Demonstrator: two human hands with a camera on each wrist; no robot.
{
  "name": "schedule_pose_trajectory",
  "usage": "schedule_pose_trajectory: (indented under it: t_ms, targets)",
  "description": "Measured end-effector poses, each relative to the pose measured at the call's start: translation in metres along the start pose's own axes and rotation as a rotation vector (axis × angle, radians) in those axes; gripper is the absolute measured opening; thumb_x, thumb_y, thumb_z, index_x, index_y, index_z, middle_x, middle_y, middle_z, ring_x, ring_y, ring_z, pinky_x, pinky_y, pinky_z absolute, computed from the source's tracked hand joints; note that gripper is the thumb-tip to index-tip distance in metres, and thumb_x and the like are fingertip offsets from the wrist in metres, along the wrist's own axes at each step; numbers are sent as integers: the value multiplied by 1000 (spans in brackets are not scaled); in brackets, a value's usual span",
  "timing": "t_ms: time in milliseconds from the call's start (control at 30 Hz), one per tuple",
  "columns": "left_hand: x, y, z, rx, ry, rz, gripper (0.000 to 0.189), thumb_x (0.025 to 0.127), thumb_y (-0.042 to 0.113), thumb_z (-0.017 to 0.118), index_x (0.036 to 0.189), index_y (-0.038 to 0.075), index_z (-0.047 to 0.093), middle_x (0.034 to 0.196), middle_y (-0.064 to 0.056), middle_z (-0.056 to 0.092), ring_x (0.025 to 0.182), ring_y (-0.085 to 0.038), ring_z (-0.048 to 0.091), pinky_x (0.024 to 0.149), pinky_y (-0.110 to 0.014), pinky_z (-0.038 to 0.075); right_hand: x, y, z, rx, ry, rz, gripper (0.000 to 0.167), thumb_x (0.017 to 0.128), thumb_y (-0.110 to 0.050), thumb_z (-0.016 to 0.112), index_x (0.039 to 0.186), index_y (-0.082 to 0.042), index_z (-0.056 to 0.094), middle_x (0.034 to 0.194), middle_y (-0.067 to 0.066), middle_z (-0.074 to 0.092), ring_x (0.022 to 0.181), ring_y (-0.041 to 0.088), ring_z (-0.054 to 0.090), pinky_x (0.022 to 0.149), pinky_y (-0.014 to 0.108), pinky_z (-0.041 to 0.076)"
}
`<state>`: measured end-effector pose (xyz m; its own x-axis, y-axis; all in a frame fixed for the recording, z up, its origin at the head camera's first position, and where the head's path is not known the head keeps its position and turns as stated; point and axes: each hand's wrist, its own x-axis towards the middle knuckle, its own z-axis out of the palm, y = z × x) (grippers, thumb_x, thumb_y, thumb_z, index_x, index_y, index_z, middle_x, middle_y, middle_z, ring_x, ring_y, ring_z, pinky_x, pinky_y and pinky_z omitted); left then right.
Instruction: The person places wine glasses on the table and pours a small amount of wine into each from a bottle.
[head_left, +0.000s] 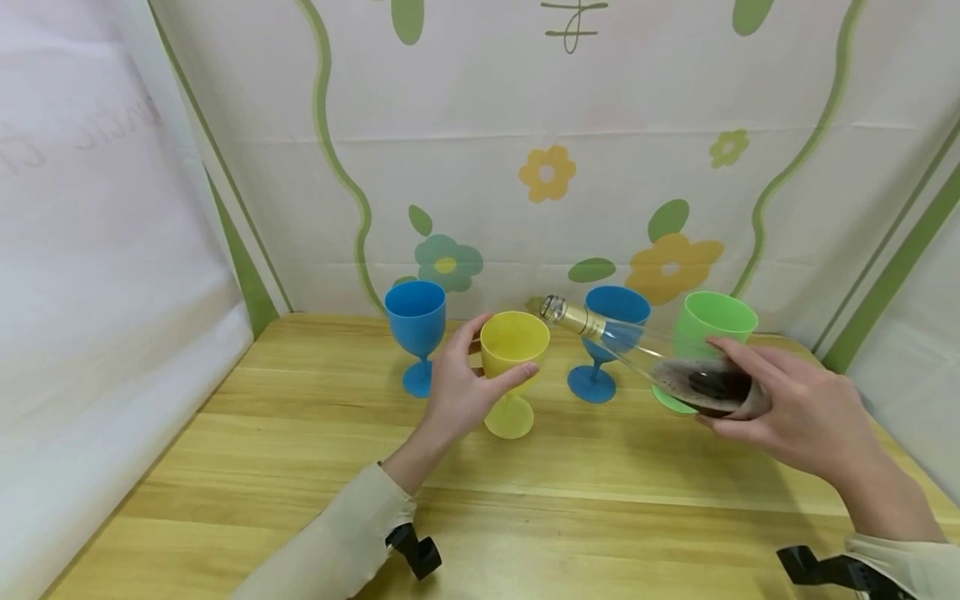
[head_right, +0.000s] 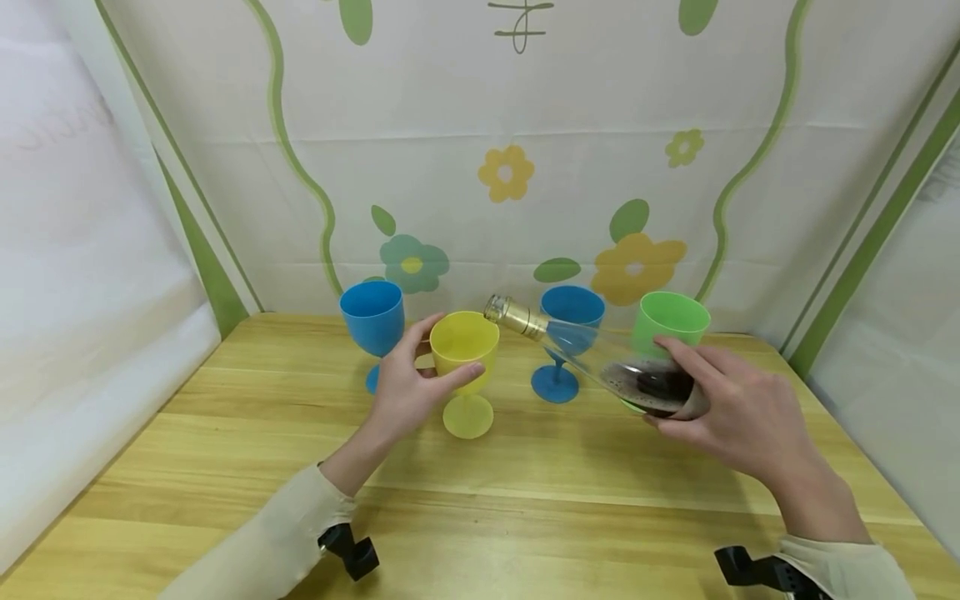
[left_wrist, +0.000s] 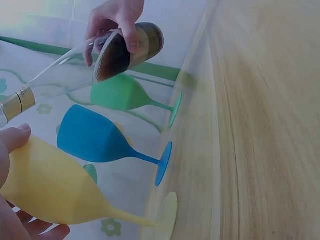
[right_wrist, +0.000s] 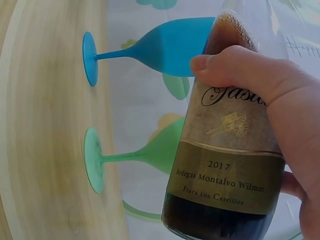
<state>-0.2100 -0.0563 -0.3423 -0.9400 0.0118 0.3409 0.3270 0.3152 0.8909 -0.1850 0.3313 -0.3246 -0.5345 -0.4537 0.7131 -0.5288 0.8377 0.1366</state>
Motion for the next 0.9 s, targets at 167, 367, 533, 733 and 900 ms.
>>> schedule_pose_trajectory:
  t_ms: [167, 367, 533, 733, 900]
  targets:
    - [-3, 0, -1, -9, -18, 3, 90, 82, 33, 94, 157, 12, 49, 142, -5, 63, 124, -25, 64, 93, -41, 65, 0, -1, -2, -24, -5, -8, 96, 88, -93, 36, 135, -16, 70, 104, 13, 74, 85, 35, 70, 46, 51, 49]
    - [-7, 1, -3, -7, -33, -1, 89, 82, 33, 94, 157, 13, 49, 141, -5, 63, 124, -25, 65, 93, -42, 65, 2, -2, -3, -39, -19, -21, 95, 89, -92, 34, 136, -17, 69, 104, 13, 73, 84, 35, 70, 44, 50, 48]
    - [-9, 3, -4, -9, -40, -5, 89, 82, 32, 94, 157, 14, 49, 142, -5, 63, 123, -24, 66, 94, -42, 64, 2, -2, -4, -52, -20, -38, 96, 91, -92, 32, 137, -17, 68, 106, 13, 73, 86, 35, 69, 44, 49, 48]
    - [-12, 4, -5, -13, -50, -13, 89, 82, 33, 94, 157, 15, 49, 141, -4, 63, 121, -23, 66, 94, -41, 64, 3, -2, -6, -68, -10, -59, 95, 92, -91, 30, 136, -17, 69, 111, 14, 72, 92, 36, 70, 44, 51, 50]
    - [-12, 5, -4, -19, -58, -9, 89, 82, 32, 94, 156, 14, 49, 140, -4, 64, 121, -23, 67, 94, -41, 64, 4, -2, -8, -80, 23, -81, 92, 94, -89, 31, 132, -17, 72, 111, 14, 73, 91, 36, 71, 44, 52, 50]
